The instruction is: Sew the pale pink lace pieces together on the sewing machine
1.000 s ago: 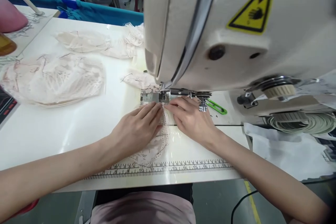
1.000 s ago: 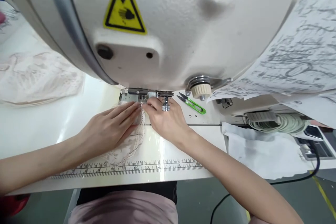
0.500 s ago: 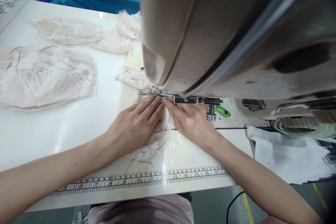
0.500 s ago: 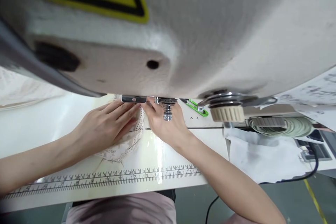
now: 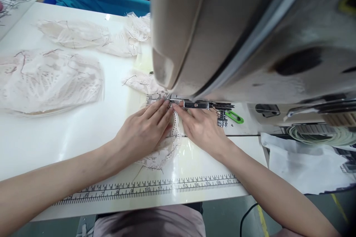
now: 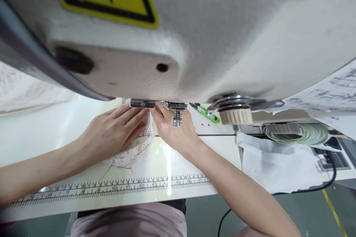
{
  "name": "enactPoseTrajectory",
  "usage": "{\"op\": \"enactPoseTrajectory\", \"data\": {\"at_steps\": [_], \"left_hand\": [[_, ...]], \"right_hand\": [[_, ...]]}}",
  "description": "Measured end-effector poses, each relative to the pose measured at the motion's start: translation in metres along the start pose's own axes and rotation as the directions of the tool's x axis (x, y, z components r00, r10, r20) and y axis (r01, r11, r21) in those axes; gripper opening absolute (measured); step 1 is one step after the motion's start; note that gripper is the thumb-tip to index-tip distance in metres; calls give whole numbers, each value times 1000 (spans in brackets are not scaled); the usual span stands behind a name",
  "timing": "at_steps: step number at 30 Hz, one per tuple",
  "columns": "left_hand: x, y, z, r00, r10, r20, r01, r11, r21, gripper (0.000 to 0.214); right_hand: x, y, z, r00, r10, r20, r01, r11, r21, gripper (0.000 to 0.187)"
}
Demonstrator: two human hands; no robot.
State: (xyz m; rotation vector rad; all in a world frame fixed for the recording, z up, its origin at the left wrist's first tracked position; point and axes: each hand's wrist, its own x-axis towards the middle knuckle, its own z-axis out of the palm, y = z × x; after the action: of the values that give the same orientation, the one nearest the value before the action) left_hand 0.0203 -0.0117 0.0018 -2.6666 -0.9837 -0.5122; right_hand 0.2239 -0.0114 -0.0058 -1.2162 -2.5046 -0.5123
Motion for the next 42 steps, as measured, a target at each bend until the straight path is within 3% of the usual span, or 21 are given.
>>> {"op": "enactPoseTrajectory", "data": {"at_steps": [14,23,28,33,38,40,42], "left_hand": [[-2,1,2,998,-59,25,62,994,-91,38],[0,-1,1,999,-37,27,38,997,-64,38],[0,-2,1,1000,-31,2,31,998,-54,38],[1,-1,0,1000,-24,9,24,999,-34,37],[6,-5,-23,996,83,-9,-83,997,-7,26],[1,-7,-38,973,229,-20,-230,971,-58,22],[-10,-7,-52,913,404,-45,-407,910,-83,21]], "right_hand": [[0,0,-2,999,6,46,-9,997,71,38],[0,0,-1,999,-3,53,3,1000,6,40],[-2,0,-2,996,51,73,-57,996,71,42],[-3,3,-9,997,81,13,-82,994,76,39],[-4,15,-18,999,22,-33,-17,987,158,37],[-4,19,-21,999,-21,-37,30,960,277,36],[-4,22,-23,997,-70,-27,75,904,421,37]]}}
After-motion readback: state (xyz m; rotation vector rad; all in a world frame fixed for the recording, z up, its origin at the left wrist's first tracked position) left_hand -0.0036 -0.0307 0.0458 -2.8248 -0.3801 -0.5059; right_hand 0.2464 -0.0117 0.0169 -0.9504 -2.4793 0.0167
